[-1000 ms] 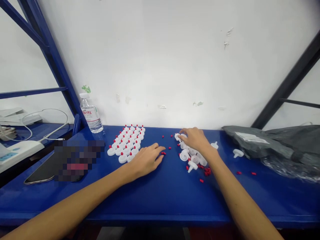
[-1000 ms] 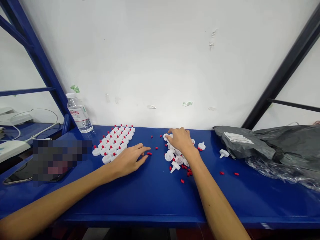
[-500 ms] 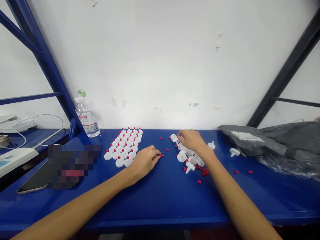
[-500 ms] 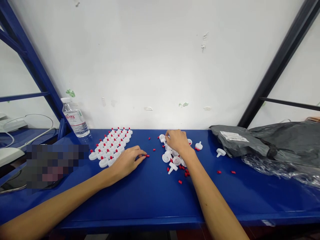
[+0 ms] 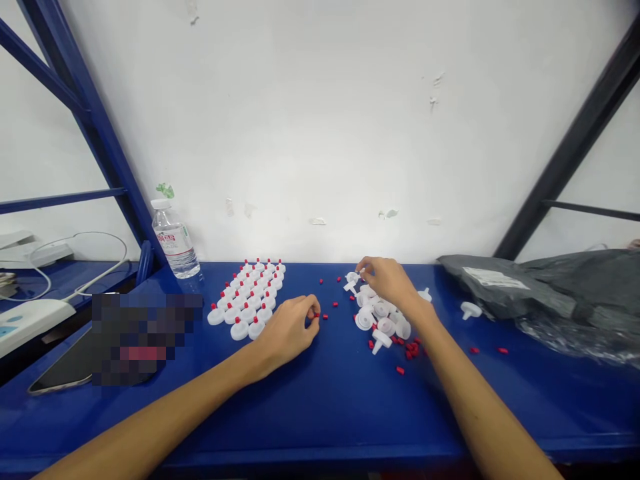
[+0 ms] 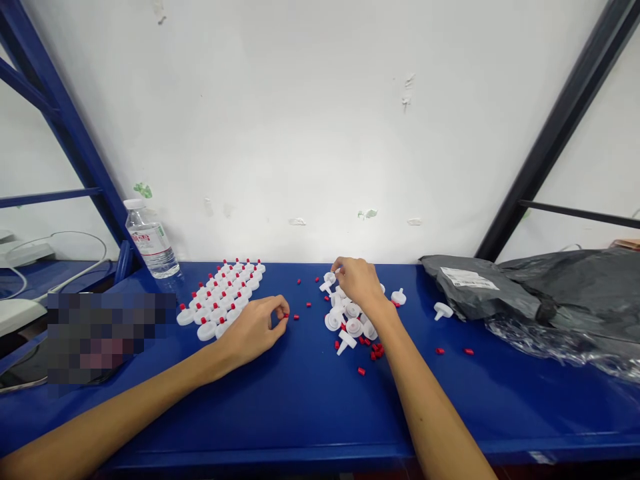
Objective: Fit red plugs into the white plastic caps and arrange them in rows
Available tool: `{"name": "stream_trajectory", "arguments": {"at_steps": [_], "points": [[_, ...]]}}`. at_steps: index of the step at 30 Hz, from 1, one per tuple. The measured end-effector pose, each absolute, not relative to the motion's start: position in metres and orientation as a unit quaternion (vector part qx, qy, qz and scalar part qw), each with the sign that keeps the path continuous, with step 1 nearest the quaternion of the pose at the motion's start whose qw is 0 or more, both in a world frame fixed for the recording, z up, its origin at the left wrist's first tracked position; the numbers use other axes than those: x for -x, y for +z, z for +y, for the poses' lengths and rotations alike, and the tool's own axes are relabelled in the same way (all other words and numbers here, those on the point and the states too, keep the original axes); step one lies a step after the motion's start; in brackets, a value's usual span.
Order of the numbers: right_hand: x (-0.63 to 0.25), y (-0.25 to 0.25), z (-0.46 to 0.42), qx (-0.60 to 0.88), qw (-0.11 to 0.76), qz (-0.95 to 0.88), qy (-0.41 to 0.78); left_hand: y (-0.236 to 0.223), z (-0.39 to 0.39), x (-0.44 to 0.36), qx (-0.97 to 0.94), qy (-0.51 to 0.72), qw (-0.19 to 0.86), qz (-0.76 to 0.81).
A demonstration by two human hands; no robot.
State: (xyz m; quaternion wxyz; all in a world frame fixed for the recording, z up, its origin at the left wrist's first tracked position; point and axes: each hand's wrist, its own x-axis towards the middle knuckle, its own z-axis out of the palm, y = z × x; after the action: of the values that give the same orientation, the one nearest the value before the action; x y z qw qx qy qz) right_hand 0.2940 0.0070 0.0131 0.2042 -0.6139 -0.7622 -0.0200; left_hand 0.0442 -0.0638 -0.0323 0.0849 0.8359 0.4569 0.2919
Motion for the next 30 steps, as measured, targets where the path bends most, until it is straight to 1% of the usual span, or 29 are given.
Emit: {"name": "stream_trajectory", "arguments": {"at_steps": [3,5,7,9,12,15,19,22,26,30], "points": [[-0.293,0.021,0.003,0.609,0.284,-0.74,0.018,-0.028,-0.066,-0.046,-0.827,0.311,0.097,0.458],[-0.291,0.025,-0.001,0.599,0.341,-0.722,0.066,-0.024,-0.068,-0.047,-0.817,0.324,0.113,0.463],[-0.288,0.03,-0.005,0.579,0.379,-0.71,0.129,-0.02,-0.071,-0.048,-0.803,0.34,0.141,0.47],[-0.286,0.033,-0.008,0.548,0.403,-0.707,0.194,-0.017,-0.072,-0.049,-0.779,0.358,0.196,0.475],[-0.283,0.035,-0.011,0.496,0.425,-0.707,0.27,-0.011,-0.072,-0.05,-0.725,0.4,0.312,0.466],[-0.278,0.035,-0.014,0.468,0.436,-0.688,0.342,-0.005,-0.069,-0.049,-0.671,0.455,0.381,0.445],[-0.271,0.034,-0.016,0.431,0.438,-0.672,0.413,0.002,-0.063,-0.044,-0.63,0.505,0.41,0.425],[-0.266,0.033,-0.018,0.39,0.419,-0.684,0.453,0.005,-0.061,-0.042,-0.61,0.525,0.421,0.417],[-0.261,0.034,-0.023,0.346,0.396,-0.705,0.476,0.006,-0.062,-0.041,-0.598,0.541,0.432,0.403],[-0.256,0.036,-0.028,0.326,0.389,-0.721,0.472,0.007,-0.063,-0.042,-0.604,0.54,0.431,0.399]]}}
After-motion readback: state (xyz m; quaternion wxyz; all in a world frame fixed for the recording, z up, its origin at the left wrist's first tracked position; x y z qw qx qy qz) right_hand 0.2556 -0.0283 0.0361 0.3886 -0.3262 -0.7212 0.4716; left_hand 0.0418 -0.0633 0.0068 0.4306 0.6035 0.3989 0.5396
